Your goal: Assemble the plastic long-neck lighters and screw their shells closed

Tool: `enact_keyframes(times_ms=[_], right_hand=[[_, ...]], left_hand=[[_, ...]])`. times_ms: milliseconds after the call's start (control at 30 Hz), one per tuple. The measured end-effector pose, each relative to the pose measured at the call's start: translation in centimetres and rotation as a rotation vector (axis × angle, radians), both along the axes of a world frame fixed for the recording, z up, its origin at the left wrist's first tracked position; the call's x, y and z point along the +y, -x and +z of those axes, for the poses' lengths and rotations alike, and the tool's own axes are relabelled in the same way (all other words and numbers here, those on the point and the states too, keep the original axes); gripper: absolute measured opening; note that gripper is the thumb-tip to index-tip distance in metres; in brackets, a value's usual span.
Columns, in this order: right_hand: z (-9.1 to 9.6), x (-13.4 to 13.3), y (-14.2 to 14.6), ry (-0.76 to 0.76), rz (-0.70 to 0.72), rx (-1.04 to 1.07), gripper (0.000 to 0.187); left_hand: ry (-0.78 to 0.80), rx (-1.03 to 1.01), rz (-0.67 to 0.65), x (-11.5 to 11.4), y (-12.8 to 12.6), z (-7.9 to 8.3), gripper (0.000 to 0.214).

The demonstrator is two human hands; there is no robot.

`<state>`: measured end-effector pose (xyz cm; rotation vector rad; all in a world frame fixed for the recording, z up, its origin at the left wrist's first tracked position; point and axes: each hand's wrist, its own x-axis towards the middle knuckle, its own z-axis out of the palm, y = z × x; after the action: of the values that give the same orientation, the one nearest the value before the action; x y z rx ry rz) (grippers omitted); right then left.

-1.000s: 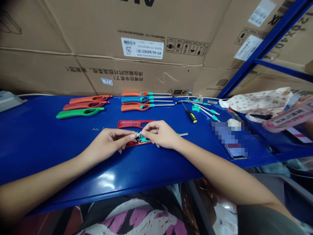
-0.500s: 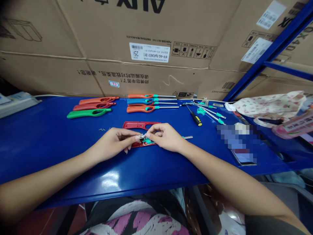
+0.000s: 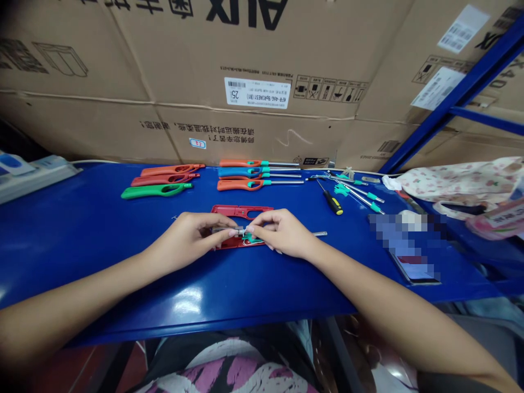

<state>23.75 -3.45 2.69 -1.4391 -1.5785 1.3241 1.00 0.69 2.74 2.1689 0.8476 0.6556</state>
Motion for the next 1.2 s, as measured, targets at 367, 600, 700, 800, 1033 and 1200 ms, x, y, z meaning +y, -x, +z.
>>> enact_keyframes(times_ms=[367, 600, 700, 800, 1033, 1200], right_hand=[[-0.6, 0.1, 0.0, -0.038, 0.01, 0.015, 0.033], [-0.7, 0.1, -0.3, -0.126, -0.005, -0.104, 0.029], [-0.9, 0.2, -0.8, -0.236, 0.0, -0.223, 0.023], [-0.9, 0.1, -0.9, -0.309, 0.033, -0.287, 0.019], [-0.7, -0.2, -0.6, -0.513, 0.134, -0.381, 0.014], [-0.4, -0.4, -0.8, -0.631, 0.157, -0.449, 0.017]], left_hand=[[-0.303, 0.131, -0.148, 0.1, 0.7, -0.4, 0.02], [-0.339, 0.343, -0.207, 0.5, 1.3, 1.3, 0.016], [-0.312, 0.376, -0.217, 0.6, 1.4, 1.8, 0.014], [-0.307, 0.413, -0.213, 0.7, 1.4, 1.6, 0.016], [-0.271, 0.432, -0.137, 0.5, 1.2, 1.3, 0.012], [-0.186, 0.454, -0.104, 0.6, 1.4, 2.0, 0.016]])
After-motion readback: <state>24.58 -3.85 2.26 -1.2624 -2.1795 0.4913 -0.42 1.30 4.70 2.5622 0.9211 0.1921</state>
